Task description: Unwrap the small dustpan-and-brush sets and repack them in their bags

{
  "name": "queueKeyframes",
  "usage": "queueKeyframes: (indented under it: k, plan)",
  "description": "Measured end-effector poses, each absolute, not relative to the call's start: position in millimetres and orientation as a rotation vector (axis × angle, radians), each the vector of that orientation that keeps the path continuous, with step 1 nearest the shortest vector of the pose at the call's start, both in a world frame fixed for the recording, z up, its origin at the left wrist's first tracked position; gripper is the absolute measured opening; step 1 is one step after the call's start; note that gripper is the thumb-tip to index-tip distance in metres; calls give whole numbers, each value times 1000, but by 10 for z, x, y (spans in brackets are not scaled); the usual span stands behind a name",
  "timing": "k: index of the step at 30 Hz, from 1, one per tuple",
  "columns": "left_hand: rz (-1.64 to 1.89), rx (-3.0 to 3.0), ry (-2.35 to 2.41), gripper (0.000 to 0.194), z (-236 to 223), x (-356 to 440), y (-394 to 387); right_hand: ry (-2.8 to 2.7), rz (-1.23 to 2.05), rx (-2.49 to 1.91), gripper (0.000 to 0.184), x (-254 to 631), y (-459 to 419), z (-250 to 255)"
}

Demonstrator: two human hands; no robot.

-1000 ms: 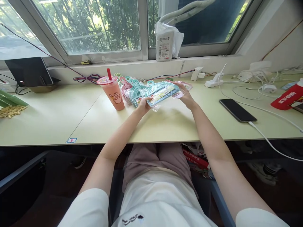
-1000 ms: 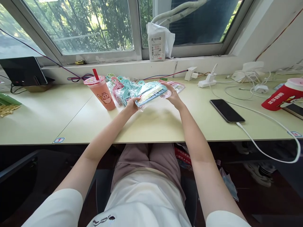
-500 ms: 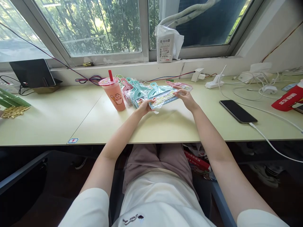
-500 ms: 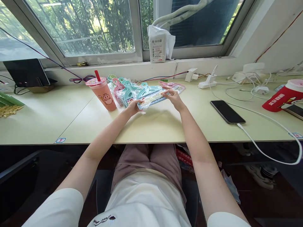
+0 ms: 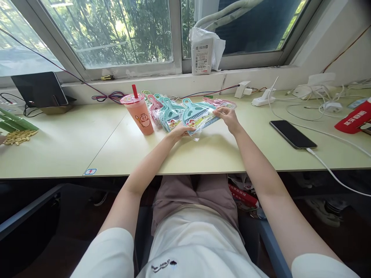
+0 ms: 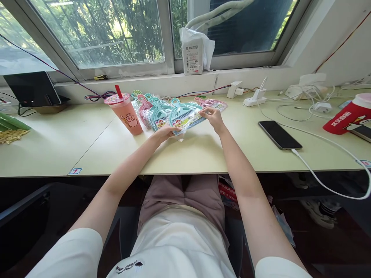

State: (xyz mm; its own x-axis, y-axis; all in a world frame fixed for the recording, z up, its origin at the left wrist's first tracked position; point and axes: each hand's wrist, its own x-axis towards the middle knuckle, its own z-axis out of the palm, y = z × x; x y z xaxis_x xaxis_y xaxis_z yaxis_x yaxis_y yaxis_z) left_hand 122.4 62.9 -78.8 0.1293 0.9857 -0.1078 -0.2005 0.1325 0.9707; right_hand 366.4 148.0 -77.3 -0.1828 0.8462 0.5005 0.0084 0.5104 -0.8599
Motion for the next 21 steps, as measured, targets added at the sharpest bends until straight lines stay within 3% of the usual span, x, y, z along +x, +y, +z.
queueKeyframes:
  k: [9, 14, 21]
  plan:
    - [1143, 1240, 1073, 63, -691, 1188, 592, -1505, 624, -755, 21, 3512, 1351, -760]
    - [1155, 1248, 1065, 66, -715, 1155, 630, -1492, 645, -757, 25, 3518, 1412, -819]
    - [1201, 1335, 1032, 88, -716, 988, 699, -1522, 686, -802, 26, 3473, 1503, -942]
